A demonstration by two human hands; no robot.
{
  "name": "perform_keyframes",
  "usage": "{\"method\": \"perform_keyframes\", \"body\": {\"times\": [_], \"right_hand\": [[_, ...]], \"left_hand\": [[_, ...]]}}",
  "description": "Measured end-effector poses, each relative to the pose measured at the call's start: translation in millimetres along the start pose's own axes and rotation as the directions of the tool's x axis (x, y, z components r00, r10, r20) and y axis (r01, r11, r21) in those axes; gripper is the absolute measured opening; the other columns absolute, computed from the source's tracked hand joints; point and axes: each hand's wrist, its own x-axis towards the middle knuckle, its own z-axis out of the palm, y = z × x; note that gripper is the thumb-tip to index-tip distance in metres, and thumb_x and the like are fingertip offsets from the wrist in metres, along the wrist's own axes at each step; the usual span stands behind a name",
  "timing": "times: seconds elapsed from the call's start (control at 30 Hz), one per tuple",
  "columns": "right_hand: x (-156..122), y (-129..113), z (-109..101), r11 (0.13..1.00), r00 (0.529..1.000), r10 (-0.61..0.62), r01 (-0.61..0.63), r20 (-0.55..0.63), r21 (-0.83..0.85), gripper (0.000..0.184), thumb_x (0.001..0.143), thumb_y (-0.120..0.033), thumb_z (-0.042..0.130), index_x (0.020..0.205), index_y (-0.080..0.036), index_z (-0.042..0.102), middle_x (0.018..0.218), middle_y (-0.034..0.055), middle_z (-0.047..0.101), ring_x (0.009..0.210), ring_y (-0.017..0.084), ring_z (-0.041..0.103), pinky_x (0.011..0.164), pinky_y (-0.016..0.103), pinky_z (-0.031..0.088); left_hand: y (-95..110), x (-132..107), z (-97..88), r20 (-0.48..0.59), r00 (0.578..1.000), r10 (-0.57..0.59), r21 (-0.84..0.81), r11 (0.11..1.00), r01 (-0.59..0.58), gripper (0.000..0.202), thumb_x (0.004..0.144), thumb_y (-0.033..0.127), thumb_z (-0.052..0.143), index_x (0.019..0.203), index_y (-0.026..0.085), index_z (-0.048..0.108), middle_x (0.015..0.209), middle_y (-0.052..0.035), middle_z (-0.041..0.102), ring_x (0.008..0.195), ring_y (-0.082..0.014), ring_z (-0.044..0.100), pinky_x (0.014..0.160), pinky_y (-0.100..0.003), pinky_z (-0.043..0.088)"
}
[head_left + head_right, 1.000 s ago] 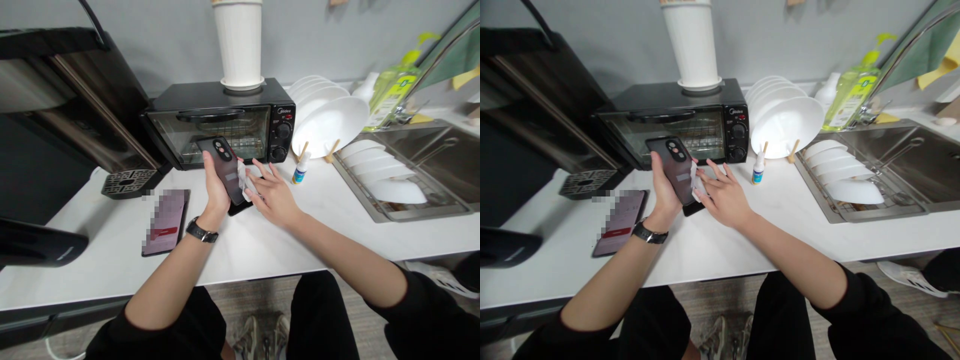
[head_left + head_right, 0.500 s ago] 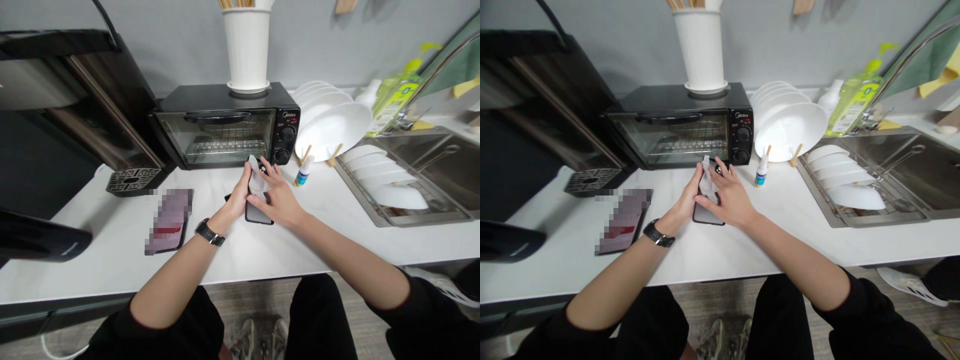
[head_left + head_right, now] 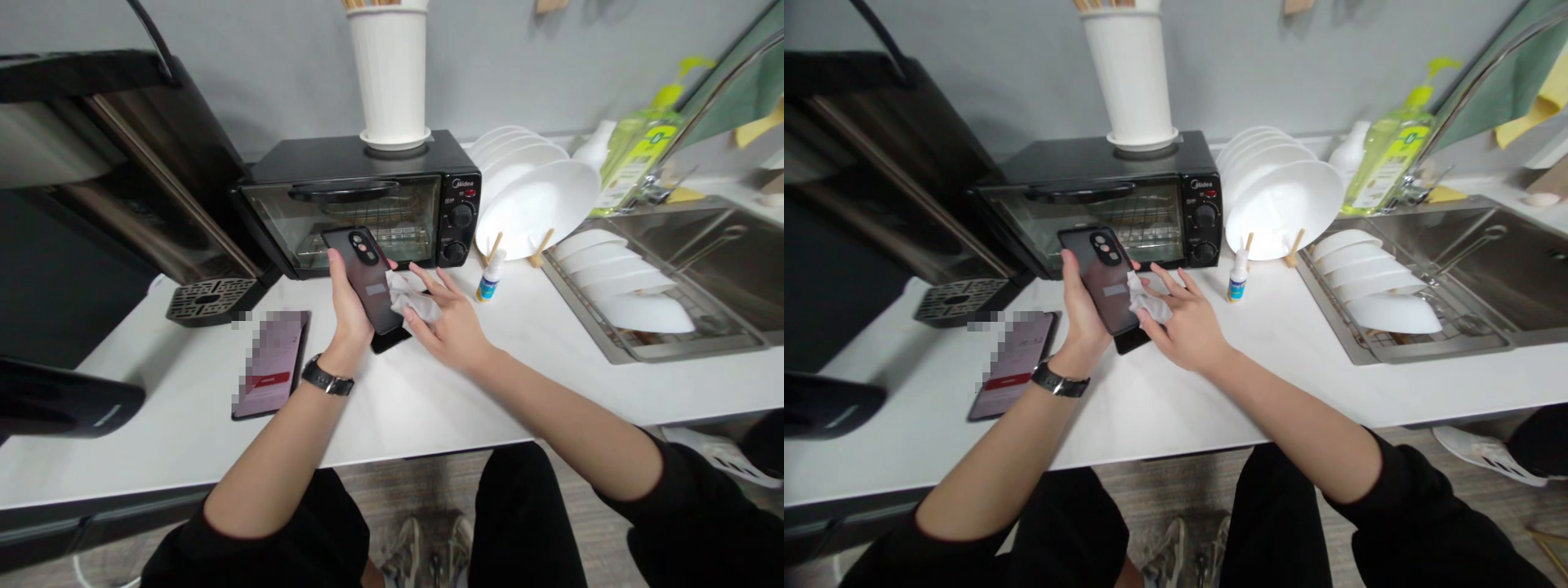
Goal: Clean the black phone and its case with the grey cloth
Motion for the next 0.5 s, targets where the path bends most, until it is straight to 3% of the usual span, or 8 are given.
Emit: {"method": "perform_keyframes", "body": {"times": [0.13, 0.23, 0.3, 0.37, 0.5], "right_hand": [[0, 4, 5, 0.997, 0.994, 0.044, -0.037, 0.096, -0.067, 0.064, 0.106, -0.060, 0.034, 0.115, -0.014, 0.077, 0.154, 0.0162, 0.058, 0.161, 0.033, 0.028, 0.132, 0.062, 0.025], [-1, 5, 10, 0.986, 0.984, 0.150, -0.142, 0.093, -0.090, 0.078, 0.103, -0.068, 0.031, 0.141, -0.008, 0.062, 0.157, 0.0208, 0.054, 0.159, 0.035, 0.033, 0.134, 0.062, 0.020], [-2, 5, 13, 0.981, 0.979, 0.184, -0.177, 0.087, -0.085, 0.085, 0.101, -0.071, 0.031, 0.151, -0.004, 0.050, 0.159, 0.0228, 0.050, 0.158, 0.036, 0.033, 0.135, 0.060, 0.018], [-3, 5, 13, 0.985, 0.982, 0.164, -0.158, 0.090, -0.067, 0.092, 0.099, -0.075, 0.030, 0.158, -0.005, 0.039, 0.165, 0.0220, 0.042, 0.161, 0.037, 0.024, 0.135, 0.061, 0.017], [-1, 5, 7, 0.999, 0.995, 0.041, -0.042, 0.092, 0.006, 0.095, 0.097, -0.078, 0.034, 0.163, -0.008, 0.030, 0.170, 0.0190, 0.032, 0.164, 0.034, 0.013, 0.134, 0.063, 0.017]], "left_hand": [[-21, -2, 2.1, 0.096, 0.991, -0.097, 0.107, 0.990, 0.086, 0.063, 0.109, 0.058, 0.025, 0.104, 0.021, 0.076, 0.111, -0.0085, 0.081, 0.127, -0.0252, 0.069, 0.111, -0.040, 0.053], [-36, -3, -1.8, 0.190, 0.971, -0.148, 0.257, 0.962, 0.097, 0.052, 0.108, 0.056, 0.037, 0.111, 0.024, 0.078, 0.124, -0.0042, 0.079, 0.143, -0.0234, 0.056, 0.127, -0.037, 0.035], [-40, -3, -4.0, 0.240, 0.955, -0.172, 0.288, 0.953, 0.099, 0.050, 0.106, 0.057, 0.041, 0.113, 0.025, 0.078, 0.129, -0.0025, 0.077, 0.149, -0.0227, 0.050, 0.129, -0.034, 0.029], [-40, -2, -3.7, 0.261, 0.949, -0.178, 0.271, 0.957, 0.105, 0.051, 0.108, 0.056, 0.037, 0.115, 0.024, 0.077, 0.132, -0.0020, 0.075, 0.150, -0.0211, 0.049, 0.129, -0.033, 0.029], [-36, -3, 1.0, 0.157, 0.965, -0.209, 0.177, 0.967, 0.181, 0.045, 0.109, 0.050, 0.039, 0.116, 0.023, 0.073, 0.127, -0.0036, 0.077, 0.141, -0.0214, 0.058, 0.125, -0.035, 0.038]]}}
